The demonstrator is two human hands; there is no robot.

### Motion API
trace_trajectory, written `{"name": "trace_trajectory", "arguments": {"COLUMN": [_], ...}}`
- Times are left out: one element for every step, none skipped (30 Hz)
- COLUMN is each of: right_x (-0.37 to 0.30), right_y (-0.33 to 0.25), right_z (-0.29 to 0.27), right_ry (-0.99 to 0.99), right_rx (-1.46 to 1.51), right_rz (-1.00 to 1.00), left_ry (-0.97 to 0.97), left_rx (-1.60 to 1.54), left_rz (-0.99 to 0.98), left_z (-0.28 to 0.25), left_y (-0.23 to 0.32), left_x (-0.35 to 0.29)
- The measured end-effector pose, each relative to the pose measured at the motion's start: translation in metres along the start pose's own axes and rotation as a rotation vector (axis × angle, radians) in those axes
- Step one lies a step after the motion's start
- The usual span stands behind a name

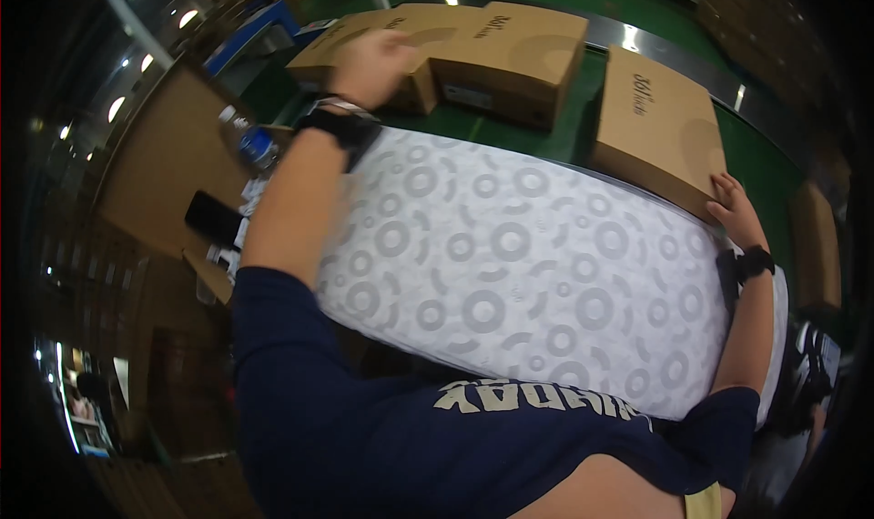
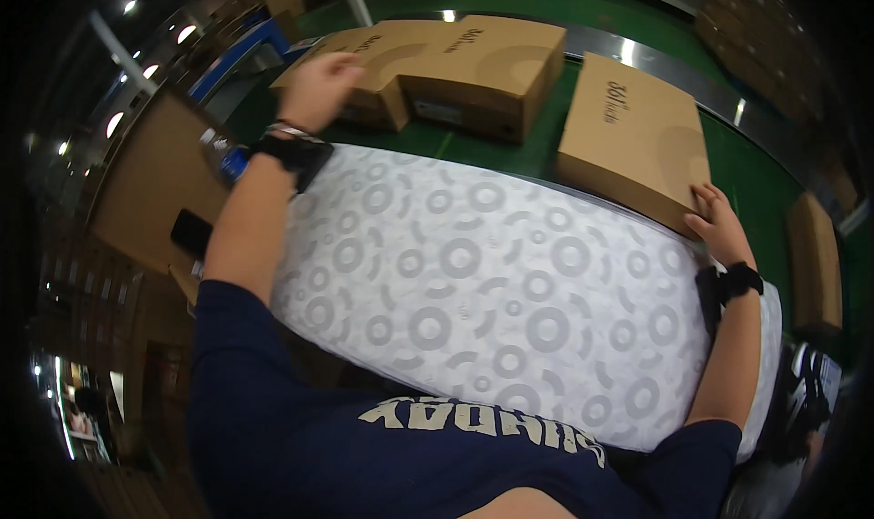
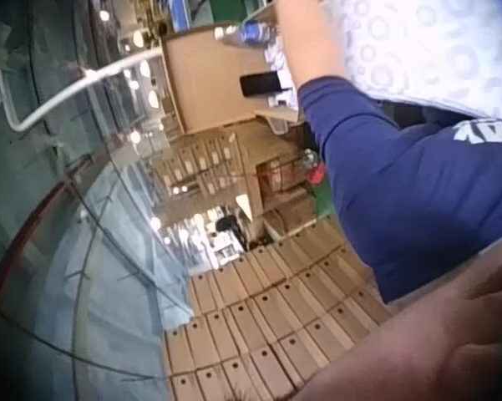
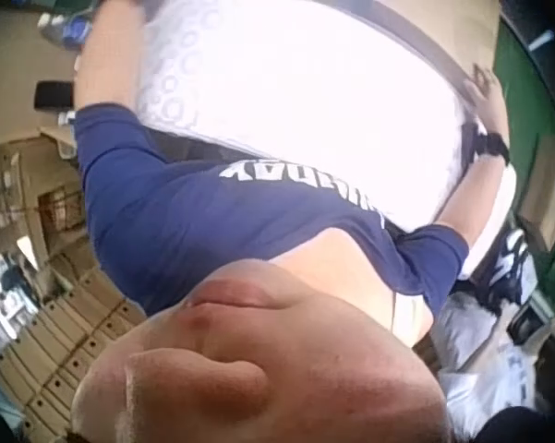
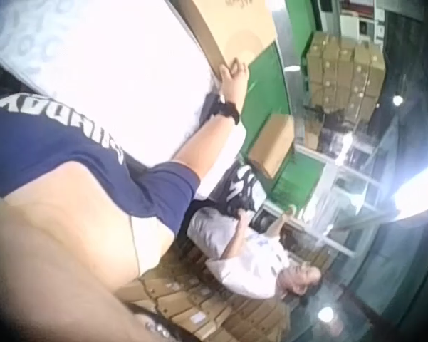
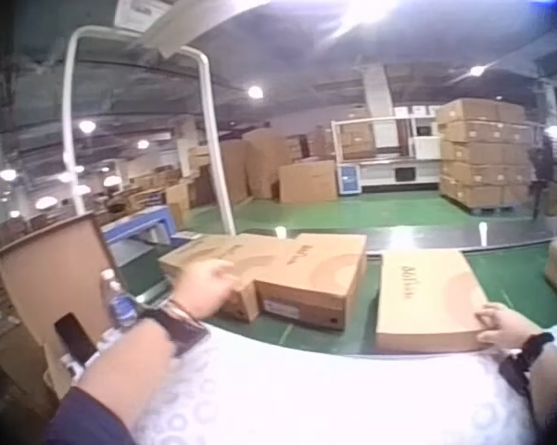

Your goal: The recorder is packing shoes into boxes on a conveyor belt in a manufacturing facility.

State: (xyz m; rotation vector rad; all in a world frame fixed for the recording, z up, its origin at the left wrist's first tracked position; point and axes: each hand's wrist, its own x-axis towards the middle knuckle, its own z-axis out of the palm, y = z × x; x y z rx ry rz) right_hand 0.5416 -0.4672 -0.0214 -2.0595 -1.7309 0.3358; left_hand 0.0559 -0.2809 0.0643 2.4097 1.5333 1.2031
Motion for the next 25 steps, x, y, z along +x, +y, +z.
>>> {"name": "trace_trajectory", "arguments": {"right_x": [0.002, 0.004, 0.005, 0.004, 0.004, 0.021, 0.027, 0.011, 0.015, 0.019, 0.02, 0.022, 0.026, 0.021, 0.012, 0.001, -0.003, -0.004, -0.013, -0.025, -0.032, -0.033, -0.035, -0.034, -0.036], "right_y": [0.0, -0.004, -0.004, -0.004, -0.004, 0.003, 0.012, 0.025, 0.02, 0.015, 0.008, 0.005, 0.002, -0.008, -0.021, -0.034, -0.059, -0.098, -0.129, -0.158, -0.186, -0.207, -0.222, -0.237, -0.256], "right_z": [0.002, 0.003, 0.005, 0.006, 0.007, 0.002, 0.005, -0.009, -0.008, -0.006, -0.003, 0.004, 0.013, 0.014, 0.015, 0.011, 0.01, 0.015, 0.016, 0.016, 0.018, 0.024, 0.04, 0.052, 0.065], "right_ry": [-0.01, -0.014, 0.0, -0.001, 0.009, 0.017, 0.053, 0.073, 0.067, 0.059, 0.067, 0.088, 0.105, 0.115, 0.265, 0.409, 0.5, 0.496, 0.39, 0.296, 0.186, 0.036, -0.129, -0.205, -0.278], "right_rx": [0.018, 0.042, 0.031, 0.028, -0.024, -0.042, -0.069, -0.161, -0.124, -0.101, -0.096, -0.102, -0.098, -0.128, -0.351, -0.585, -0.573, -0.407, -0.241, -0.099, 0.092, 0.322, 0.627, 0.71, 0.899], "right_rz": [0.007, 0.011, 0.009, 0.014, 0.037, -0.029, -0.042, 0.06, 0.047, 0.052, 0.044, 0.015, -0.025, -0.006, -0.077, -0.15, -0.295, -0.446, -0.502, -0.47, -0.53, -0.653, -0.625, -0.668, -0.656], "left_ry": [0.097, 0.275, 0.476, 0.63, 0.614, 0.597, 0.445, 0.279, 0.319, 0.4, 0.472, 0.566, 0.673, 0.645, 0.468, 0.299, 0.177, 0.224, 0.209, 0.154, 0.11, 0.116, 0.074, 0.093, 0.093], "left_rx": [0.056, 0.072, 0.172, 0.233, 0.435, 0.523, 0.614, 0.602, 0.62, 0.516, 0.399, 0.296, 0.197, 0.168, 0.254, 0.322, 0.417, 0.654, 0.207, 0.01, 0.043, -0.039, 0.027, 0.107, 0.108], "left_rz": [-0.134, -0.166, -0.251, -0.415, -0.587, -0.696, -1.072, -1.166, -1.172, -1.259, -1.336, -1.402, -1.461, -1.466, -1.339, -1.193, -1.042, -0.786, -0.662, -0.63, -0.518, -0.33, -0.232, -0.118, -0.131], "left_z": [-0.041, -0.083, -0.117, -0.137, -0.155, -0.224, -0.238, -0.155, -0.189, -0.205, -0.208, -0.238, -0.279, -0.259, -0.23, -0.199, -0.197, -0.251, -0.224, -0.211, -0.214, -0.212, -0.202, -0.192, -0.195], "left_y": [-0.034, -0.095, -0.143, -0.178, -0.202, -0.275, -0.304, -0.291, -0.318, -0.345, -0.368, -0.384, -0.394, -0.4, -0.392, -0.374, -0.357, -0.356, -0.32, -0.259, -0.2, -0.159, -0.117, -0.092, -0.092], "left_x": [-0.005, -0.012, -0.023, -0.038, -0.054, -0.103, -0.124, -0.11, -0.123, -0.152, -0.181, -0.204, -0.219, -0.213, -0.194, -0.172, -0.162, -0.179, -0.155, -0.129, -0.119, -0.113, -0.105, -0.1, -0.107]}}
